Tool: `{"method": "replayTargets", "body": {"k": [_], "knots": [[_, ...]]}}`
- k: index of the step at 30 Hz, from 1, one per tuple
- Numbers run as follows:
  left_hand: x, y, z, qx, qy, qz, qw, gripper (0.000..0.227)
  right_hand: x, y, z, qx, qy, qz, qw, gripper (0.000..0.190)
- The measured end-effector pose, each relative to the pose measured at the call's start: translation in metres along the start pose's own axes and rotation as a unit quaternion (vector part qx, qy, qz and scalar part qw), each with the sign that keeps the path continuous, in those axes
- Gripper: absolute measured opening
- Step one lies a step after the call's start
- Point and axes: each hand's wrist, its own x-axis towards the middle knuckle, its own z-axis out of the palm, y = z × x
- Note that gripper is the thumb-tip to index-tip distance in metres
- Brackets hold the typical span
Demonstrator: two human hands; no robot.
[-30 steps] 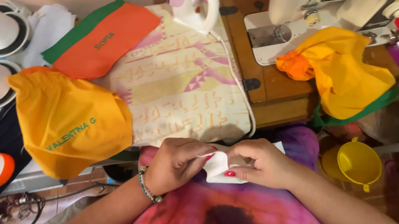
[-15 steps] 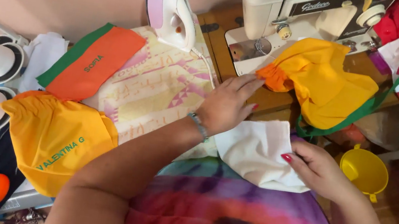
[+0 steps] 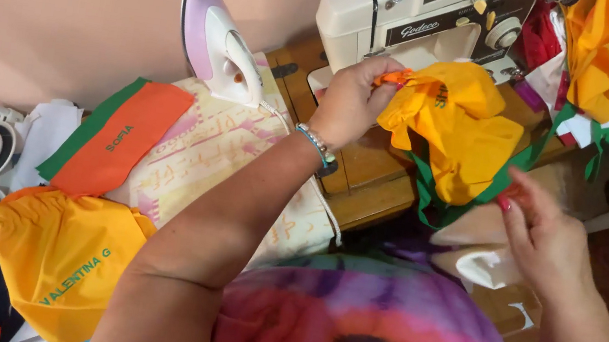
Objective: The person is ironing small fabric bags with names printed on them at a sewing station.
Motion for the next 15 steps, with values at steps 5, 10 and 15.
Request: {"method": "replayTargets", "body": {"k": [5,10,15], "knots": [[-0.021,0.080,-0.027,-0.008,-0.091,0.152,0.984,0.016,0.018,-0.075,-0.044,-0.072,0.125,-0.118,0.982,0.093],[-0.072,0.139,-0.051,0.032,-0.106,0.214,0.971,0.017,0.018,-0.125,-0.078,0.066,0.177,-0.286,0.940,0.030],[-0.136,0.120,0.007,0.064,-0.016,0.115,0.991,0.074,0.004,-0.164,-0.110,-0.142,0.211,-0.272,0.928,0.041]]}}
